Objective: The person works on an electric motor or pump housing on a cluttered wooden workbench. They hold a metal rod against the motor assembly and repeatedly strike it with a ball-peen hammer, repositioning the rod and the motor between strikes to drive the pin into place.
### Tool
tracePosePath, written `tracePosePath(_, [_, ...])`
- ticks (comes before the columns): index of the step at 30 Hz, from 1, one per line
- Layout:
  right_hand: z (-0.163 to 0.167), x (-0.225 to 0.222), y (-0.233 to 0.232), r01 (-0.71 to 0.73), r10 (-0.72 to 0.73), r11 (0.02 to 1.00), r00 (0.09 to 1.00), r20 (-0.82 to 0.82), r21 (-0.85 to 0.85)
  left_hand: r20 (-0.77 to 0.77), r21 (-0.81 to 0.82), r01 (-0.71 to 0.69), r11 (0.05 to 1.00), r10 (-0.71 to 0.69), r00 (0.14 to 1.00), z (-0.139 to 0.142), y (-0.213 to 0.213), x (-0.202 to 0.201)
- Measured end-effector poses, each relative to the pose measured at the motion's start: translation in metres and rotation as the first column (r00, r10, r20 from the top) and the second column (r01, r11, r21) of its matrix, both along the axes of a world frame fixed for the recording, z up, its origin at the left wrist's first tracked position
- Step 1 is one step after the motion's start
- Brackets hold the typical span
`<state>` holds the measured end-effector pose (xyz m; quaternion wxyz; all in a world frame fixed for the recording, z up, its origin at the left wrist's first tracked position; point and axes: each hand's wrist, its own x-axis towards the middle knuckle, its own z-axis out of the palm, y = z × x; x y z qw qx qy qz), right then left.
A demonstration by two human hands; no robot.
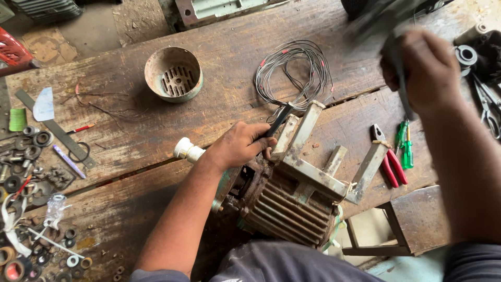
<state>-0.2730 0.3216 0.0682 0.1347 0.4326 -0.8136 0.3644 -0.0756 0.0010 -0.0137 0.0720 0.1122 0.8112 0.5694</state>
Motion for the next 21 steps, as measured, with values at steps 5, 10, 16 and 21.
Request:
tracePosePath(5, [-0.039, 0.009, -0.007, 0.053, 0.315, 0.876, 0.692, 0.649, -0.480, 0.038, 0.014, 0.015, 1.000, -0.016, 0.999, -0.001, -0.001, 0.000])
tracePosePath(10, [-0.044, 0.036, -0.028, -0.051, 0.009, 0.998, 0.676, 0.737, 0.034, 0.029, -0.054, -0.009, 0.998, 0.010, 1.000, 0.000, 0.000, 0.001])
tracePosePath(16, [-0.022, 0.042, -0.042, -0.063, -0.117, 0.963, 0.776, 0.619, 0.261, 0.063, -0.020, -0.001, 1.000, 0.002, 0.998, 0.001, 0.000, -0.001])
tracePosePath(21, [-0.026, 0.040, -0.045, -0.066, -0.144, 0.943, 0.801, 0.581, 0.325, 0.062, -0.007, 0.009, 1.000, -0.008, 0.998, 0.004, -0.001, 0.000])
